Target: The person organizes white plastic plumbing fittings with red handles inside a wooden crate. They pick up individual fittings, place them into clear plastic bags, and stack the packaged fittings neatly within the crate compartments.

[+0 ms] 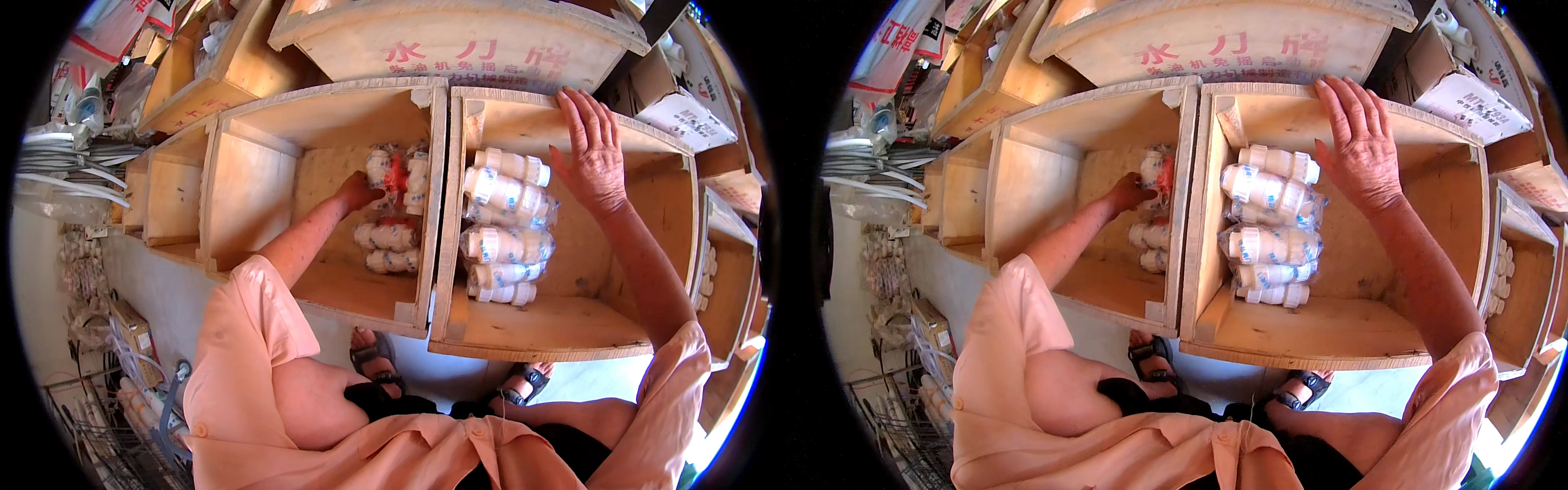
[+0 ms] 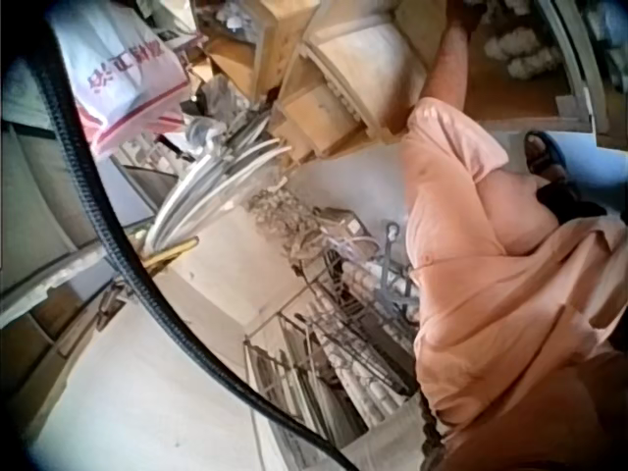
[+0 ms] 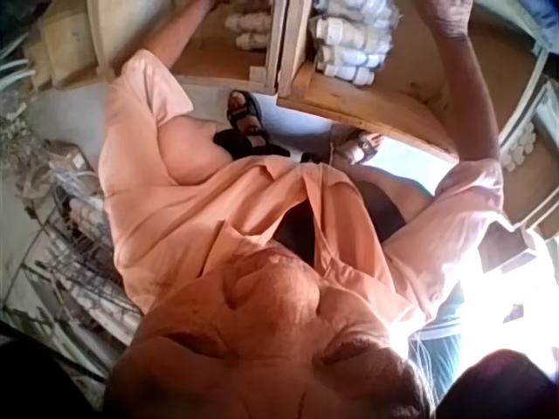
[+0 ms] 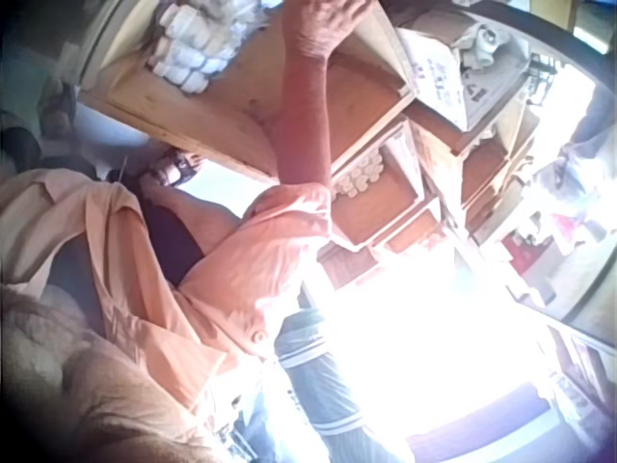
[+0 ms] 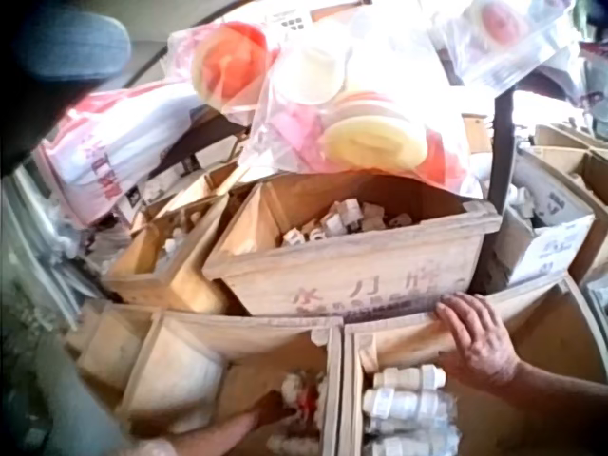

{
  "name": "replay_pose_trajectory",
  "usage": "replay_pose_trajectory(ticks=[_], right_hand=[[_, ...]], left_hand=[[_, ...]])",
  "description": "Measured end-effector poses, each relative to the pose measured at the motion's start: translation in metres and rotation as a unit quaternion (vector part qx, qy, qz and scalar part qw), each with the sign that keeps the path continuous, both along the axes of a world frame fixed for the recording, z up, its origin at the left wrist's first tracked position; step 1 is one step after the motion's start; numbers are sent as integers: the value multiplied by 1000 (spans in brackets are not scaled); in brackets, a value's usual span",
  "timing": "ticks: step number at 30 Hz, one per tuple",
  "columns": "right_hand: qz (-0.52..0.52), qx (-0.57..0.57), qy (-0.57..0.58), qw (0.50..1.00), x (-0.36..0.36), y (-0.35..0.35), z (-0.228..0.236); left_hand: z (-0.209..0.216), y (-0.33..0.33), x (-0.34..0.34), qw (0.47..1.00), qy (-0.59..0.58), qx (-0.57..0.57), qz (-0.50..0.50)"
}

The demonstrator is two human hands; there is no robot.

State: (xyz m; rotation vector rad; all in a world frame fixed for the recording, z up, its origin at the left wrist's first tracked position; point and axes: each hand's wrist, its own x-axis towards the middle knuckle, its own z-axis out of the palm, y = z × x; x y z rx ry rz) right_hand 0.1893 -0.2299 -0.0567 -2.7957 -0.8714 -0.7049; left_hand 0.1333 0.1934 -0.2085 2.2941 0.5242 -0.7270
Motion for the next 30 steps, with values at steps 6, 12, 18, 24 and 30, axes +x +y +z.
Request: replay_pose_trajectory(ticks=[6,12,18,24,30], right_hand=[[-7,-4,5,1000,2,0,-2],[-4,-4,8,1000,4,-2,-4],[-8,-8,6,1000,3,-3,-4],[-7,-8,4,1000,1,0,-1],[-10,-13,6,1000,-2,1,3]], left_hand=[[-2,0,7,999,-2,-34,-13],[5,-3,14,997,59,-42,33],[29,5,10,986,34,-119,113],[60,14,1,980,-1,-162,116],[86,13,-10,972,-49,-205,104]])
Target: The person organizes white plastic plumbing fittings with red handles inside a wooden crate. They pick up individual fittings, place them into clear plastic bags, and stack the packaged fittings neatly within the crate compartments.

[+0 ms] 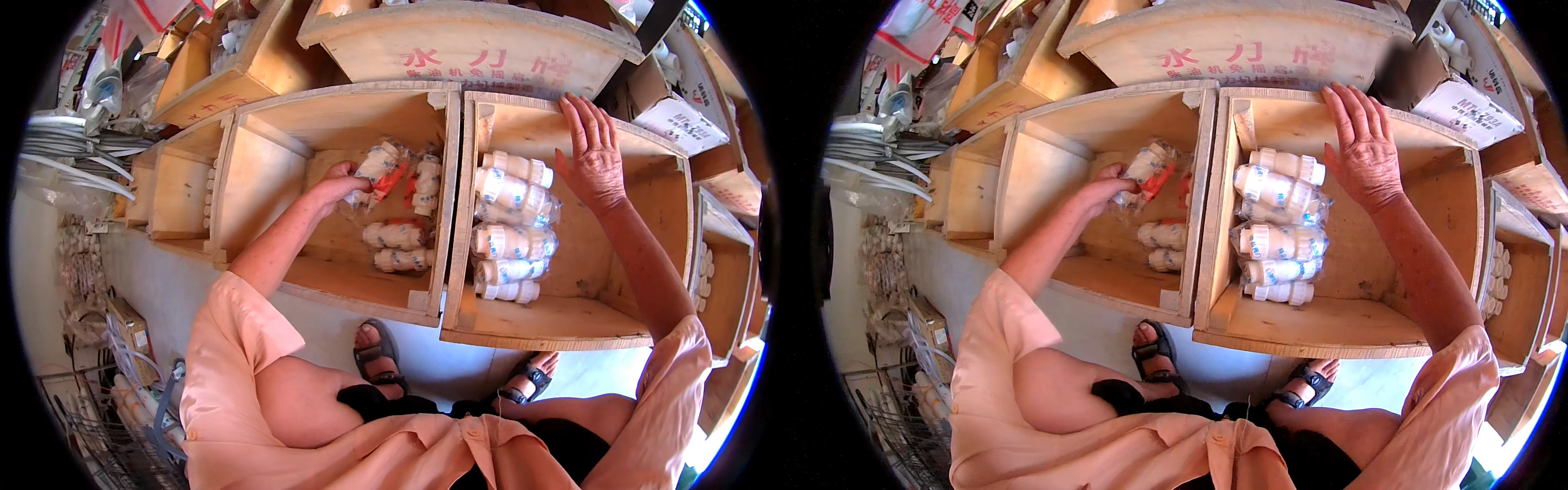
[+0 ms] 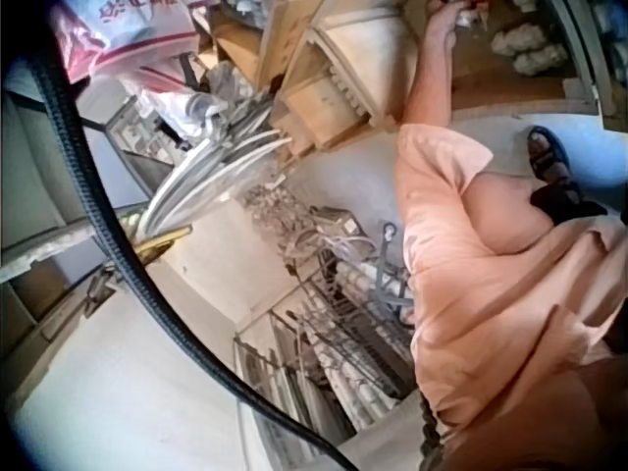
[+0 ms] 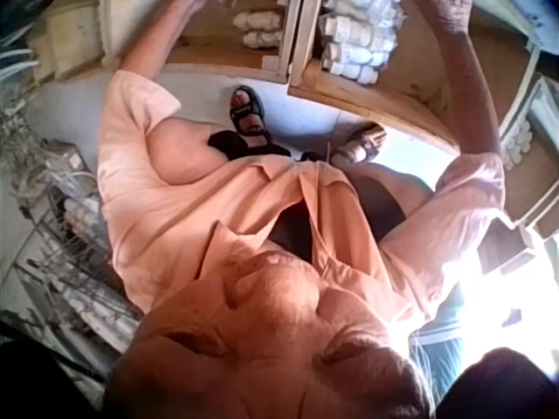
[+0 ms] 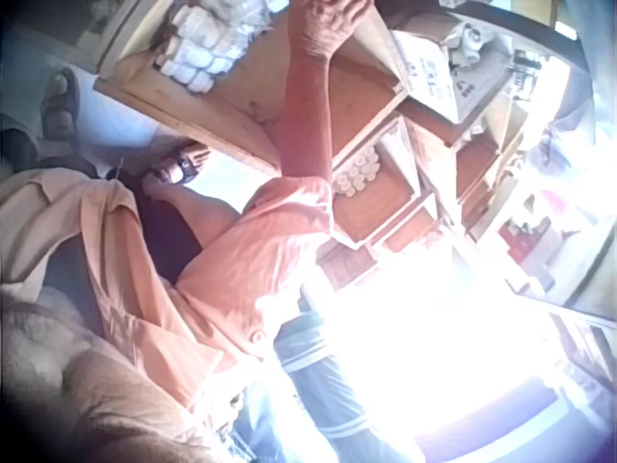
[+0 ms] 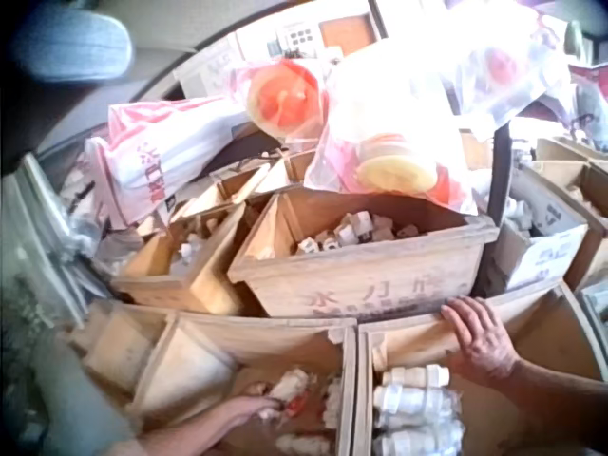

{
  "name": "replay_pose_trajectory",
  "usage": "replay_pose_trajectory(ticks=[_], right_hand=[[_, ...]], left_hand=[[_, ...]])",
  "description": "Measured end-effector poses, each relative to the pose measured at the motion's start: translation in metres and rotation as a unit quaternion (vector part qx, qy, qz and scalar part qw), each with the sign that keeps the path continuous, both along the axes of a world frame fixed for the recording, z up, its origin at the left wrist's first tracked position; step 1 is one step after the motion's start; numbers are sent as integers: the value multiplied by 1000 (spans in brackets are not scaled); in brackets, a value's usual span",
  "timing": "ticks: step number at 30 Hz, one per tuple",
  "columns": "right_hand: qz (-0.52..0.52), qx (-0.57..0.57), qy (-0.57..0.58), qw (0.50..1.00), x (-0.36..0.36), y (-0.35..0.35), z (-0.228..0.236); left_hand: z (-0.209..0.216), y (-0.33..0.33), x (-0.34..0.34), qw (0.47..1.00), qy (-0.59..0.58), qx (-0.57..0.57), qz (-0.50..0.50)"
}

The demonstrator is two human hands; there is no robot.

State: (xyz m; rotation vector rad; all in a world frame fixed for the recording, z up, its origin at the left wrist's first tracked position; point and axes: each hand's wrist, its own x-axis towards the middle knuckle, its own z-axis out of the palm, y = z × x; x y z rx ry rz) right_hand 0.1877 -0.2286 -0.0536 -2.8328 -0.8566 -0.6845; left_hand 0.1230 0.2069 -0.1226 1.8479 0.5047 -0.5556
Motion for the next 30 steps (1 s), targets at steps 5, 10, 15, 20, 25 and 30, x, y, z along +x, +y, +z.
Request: replay_pose_trajectory(ticks=[5,10,15,20,25,30], right_hand=[[5,18,17,1000,-5,2,6],[16,64,55,996,-5,1,20],[90,175,-71,978,-20,39,102],[322,227,14,919,-97,102,163],[497,7,134,857,-194,114,46],[511,13,153,846,-188,115,41]], left_hand=[[29,-11,-14,998,-19,-56,-31],[50,-24,-24,994,-42,-86,-42],[54,-26,-30,993,-49,-100,-45],[69,-21,-43,994,-77,-72,-20],[46,-36,-38,996,-70,-25,-45],[21,-37,-57,994,-84,24,-58]])
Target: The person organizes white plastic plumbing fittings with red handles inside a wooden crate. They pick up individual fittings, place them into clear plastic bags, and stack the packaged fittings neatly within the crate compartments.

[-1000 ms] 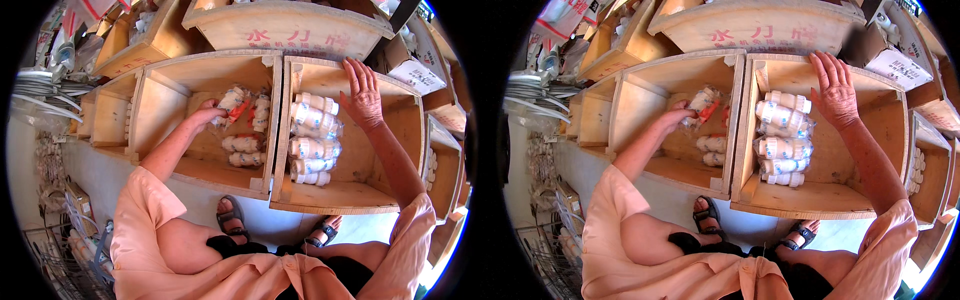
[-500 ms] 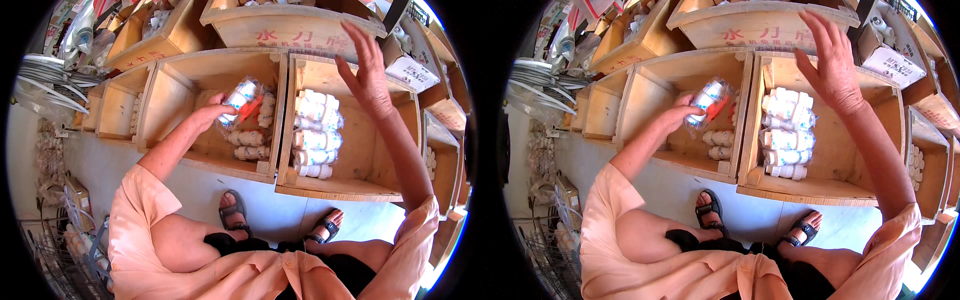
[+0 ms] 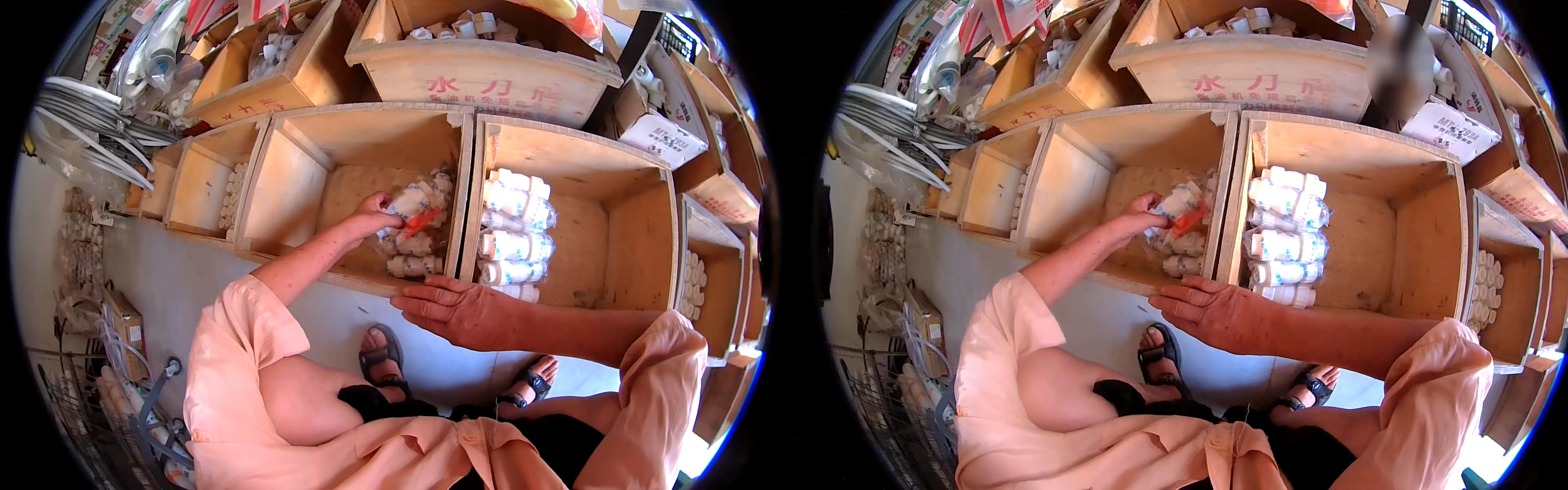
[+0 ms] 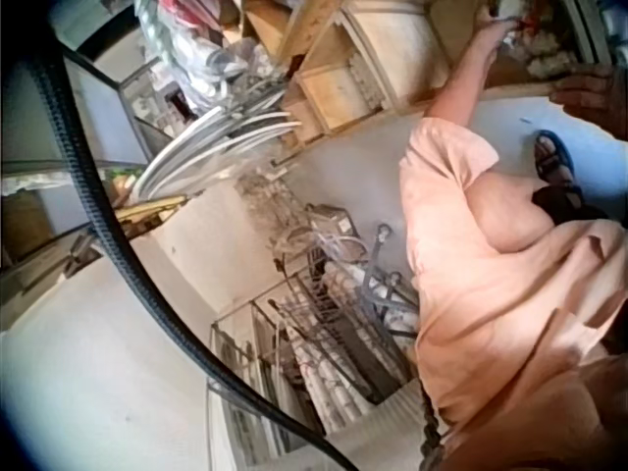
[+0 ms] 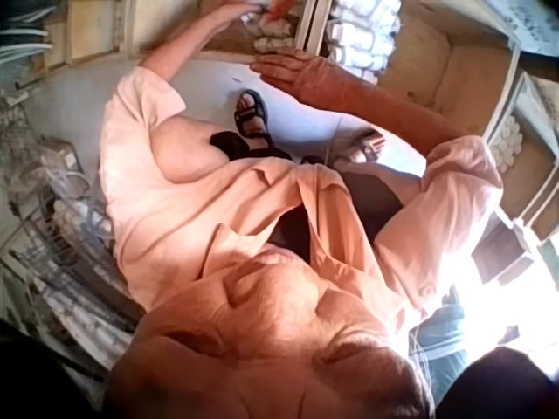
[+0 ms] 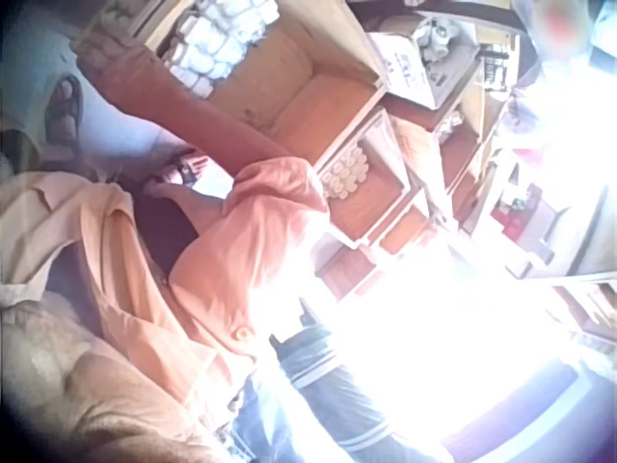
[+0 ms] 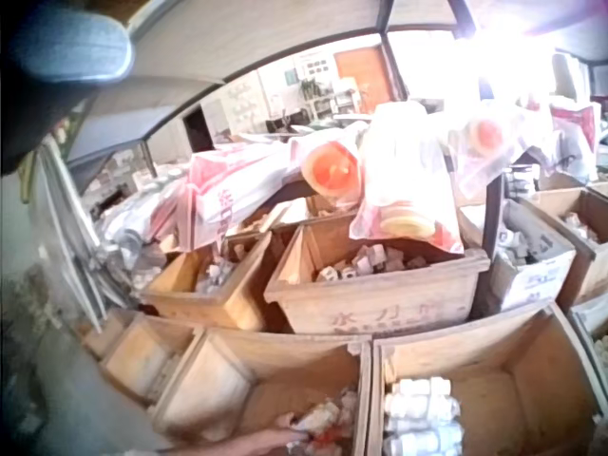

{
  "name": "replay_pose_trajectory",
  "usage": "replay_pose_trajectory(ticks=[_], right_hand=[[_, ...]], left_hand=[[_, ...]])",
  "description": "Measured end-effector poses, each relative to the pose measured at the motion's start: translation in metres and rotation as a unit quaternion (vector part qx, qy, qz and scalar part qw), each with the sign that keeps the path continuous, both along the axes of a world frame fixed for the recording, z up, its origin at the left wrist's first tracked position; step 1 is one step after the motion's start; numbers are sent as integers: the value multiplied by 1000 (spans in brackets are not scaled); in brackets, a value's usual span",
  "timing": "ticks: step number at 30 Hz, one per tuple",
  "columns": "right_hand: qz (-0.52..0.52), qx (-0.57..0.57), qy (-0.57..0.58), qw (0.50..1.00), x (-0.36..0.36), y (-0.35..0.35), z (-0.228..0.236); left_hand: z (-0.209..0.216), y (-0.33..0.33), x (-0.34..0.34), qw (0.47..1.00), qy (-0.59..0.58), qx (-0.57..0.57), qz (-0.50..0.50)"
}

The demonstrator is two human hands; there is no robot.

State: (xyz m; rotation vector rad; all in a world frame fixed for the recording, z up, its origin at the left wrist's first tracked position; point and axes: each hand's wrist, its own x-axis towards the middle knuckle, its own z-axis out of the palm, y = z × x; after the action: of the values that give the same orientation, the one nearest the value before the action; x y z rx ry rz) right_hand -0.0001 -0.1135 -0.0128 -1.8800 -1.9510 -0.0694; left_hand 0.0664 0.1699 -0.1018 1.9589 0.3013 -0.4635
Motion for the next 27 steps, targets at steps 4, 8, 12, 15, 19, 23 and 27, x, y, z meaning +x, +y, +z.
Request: replay_pose_trajectory(ticks=[4,8,12,15,19,23,27], right_hand=[[8,-28,6,1000,1,1,2],[7,-23,6,1000,2,0,1],[6,-22,9,1000,2,1,3],[11,-26,-1,1000,3,1,1],[29,-53,76,995,6,1,9],[-7,11,59,998,35,12,47],[-148,185,1,972,84,11,102]], left_hand=[[-2,0,-4,999,20,-6,-27],[2,-2,-3,1000,18,-13,-15],[8,-3,-4,999,15,-43,2],[13,-4,-4,998,45,-44,3],[15,-12,-5,996,66,-55,22],[4,-4,-2,992,57,-101,44],[29,-11,-7,989,41,-133,46]])
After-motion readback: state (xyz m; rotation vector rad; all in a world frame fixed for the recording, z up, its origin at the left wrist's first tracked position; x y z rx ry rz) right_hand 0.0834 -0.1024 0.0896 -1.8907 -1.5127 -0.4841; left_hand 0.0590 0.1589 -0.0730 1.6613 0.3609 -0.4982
